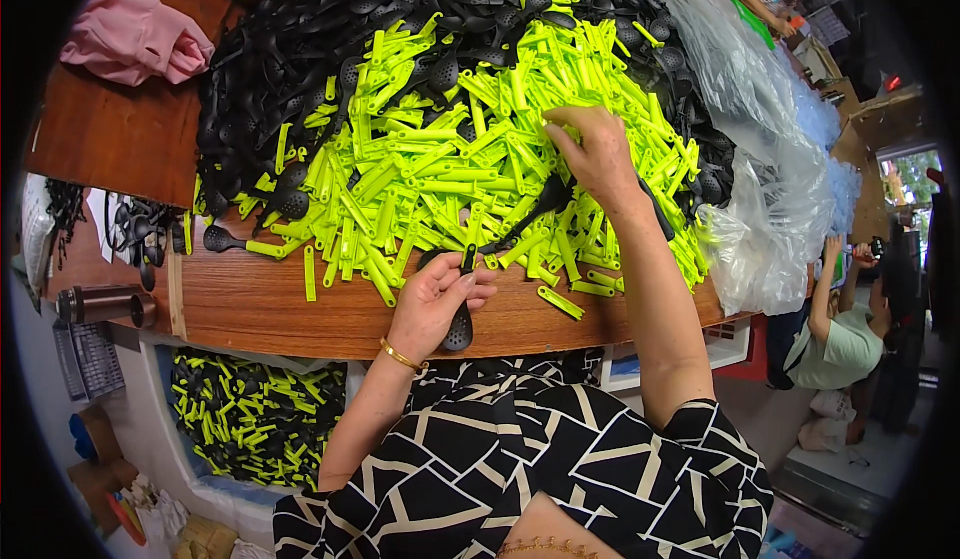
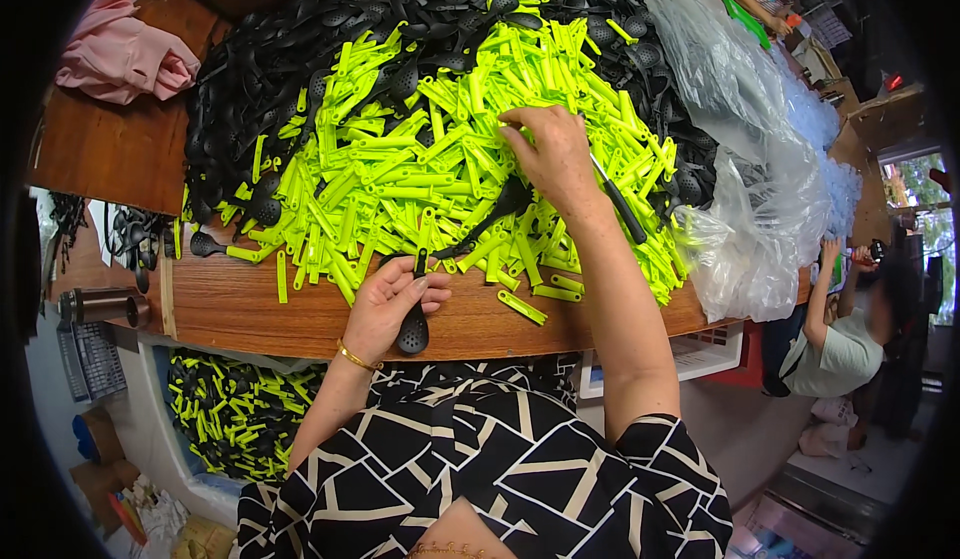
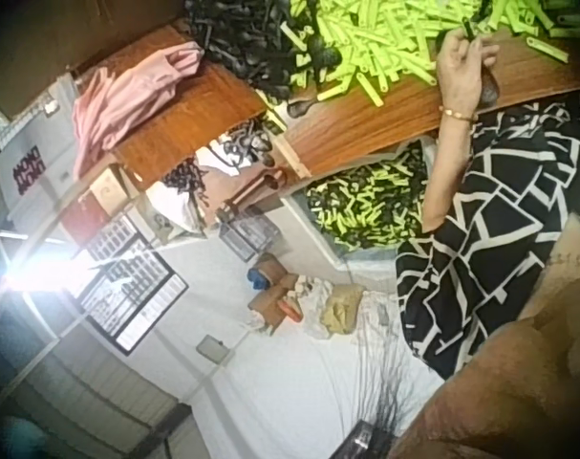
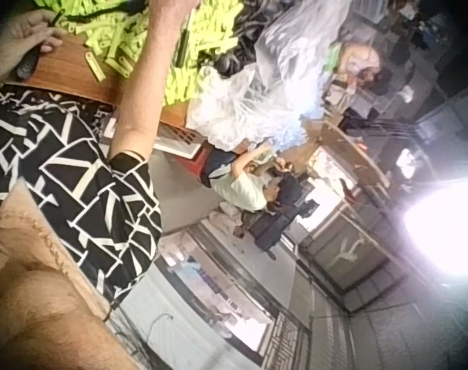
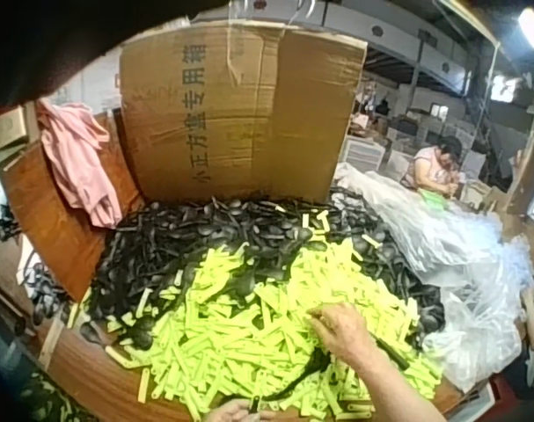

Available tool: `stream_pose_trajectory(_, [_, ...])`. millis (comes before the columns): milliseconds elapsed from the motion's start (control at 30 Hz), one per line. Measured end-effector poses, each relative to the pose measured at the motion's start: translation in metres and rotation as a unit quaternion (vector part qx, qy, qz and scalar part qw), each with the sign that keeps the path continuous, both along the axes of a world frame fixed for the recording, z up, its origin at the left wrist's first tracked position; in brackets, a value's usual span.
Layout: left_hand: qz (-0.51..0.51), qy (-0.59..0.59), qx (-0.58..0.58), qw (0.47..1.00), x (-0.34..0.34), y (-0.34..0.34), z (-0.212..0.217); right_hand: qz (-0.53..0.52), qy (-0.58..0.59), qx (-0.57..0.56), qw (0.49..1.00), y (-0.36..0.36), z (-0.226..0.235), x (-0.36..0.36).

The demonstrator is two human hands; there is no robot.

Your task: The person assembles kitchen utensils by inserting neon green plastic handles into black plastic heads. The person repeatedly picks up a handle and a head, aligns them, and presses them together to form a complete utensil. The finished items are placed into a white bin located below the table.

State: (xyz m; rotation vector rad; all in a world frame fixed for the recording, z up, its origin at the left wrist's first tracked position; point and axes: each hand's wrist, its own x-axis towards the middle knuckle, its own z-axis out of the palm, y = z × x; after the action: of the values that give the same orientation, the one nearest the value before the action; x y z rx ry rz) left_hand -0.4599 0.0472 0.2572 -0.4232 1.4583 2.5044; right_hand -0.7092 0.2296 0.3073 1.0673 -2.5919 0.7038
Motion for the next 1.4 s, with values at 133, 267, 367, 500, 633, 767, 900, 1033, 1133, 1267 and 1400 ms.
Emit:
stream_pose_trajectory(133, [0.001, 0.003, -0.010, 1.000, 0.001, 0.001, 0.002, -0.028, -0.093, 0.085, 0.992, -0.023, 0.004, -0.004])
stream_pose_trajectory(267, [0.024, 0.002, 0.001, 1.000, 0.006, -0.001, 0.000, -0.002, -0.133, 0.141, 0.981, -0.022, 0.021, -0.004])
stream_pose_trajectory(367, [0.044, -0.005, -0.008, 0.999, 0.010, -0.006, -0.003, 0.032, -0.086, 0.146, 0.985, -0.010, 0.024, 0.003])
stream_pose_trajectory(500, [0.061, -0.017, -0.008, 0.998, 0.012, -0.010, -0.014, 0.063, -0.154, 0.132, 0.977, -0.004, 0.040, 0.011])
stream_pose_trajectory(633, [0.057, -0.009, -0.009, 0.998, 0.012, -0.007, -0.017, 0.000, -0.127, 0.027, 0.992, 0.001, 0.037, -0.004])
stream_pose_trajectory(767, [0.055, -0.012, -0.016, 0.998, 0.009, -0.008, -0.017, -0.018, -0.081, 0.031, 0.996, -0.015, 0.021, -0.030])
stream_pose_trajectory(900, [0.057, -0.001, -0.027, 0.998, 0.008, -0.006, -0.018, -0.026, -0.060, 0.138, 0.988, -0.031, -0.002, -0.053])
stream_pose_trajectory(1033, [0.065, 0.003, -0.024, 0.998, 0.011, -0.007, -0.018, -0.030, -0.127, 0.157, 0.979, -0.030, 0.015, -0.048])
stream_pose_trajectory(1133, [0.063, 0.005, -0.015, 0.998, 0.013, -0.007, -0.019, -0.015, -0.272, 0.013, 0.962, -0.019, 0.033, -0.020])
stream_pose_trajectory(1267, [0.048, 0.014, 0.001, 0.999, 0.011, -0.001, -0.012, 0.054, -0.464, -0.174, 0.867, -0.004, 0.023, 0.009])
stream_pose_trajectory(1400, [0.048, 0.012, 0.010, 0.999, 0.008, 0.003, -0.002, 0.083, -0.564, -0.233, 0.788, -0.010, 0.028, 0.057])
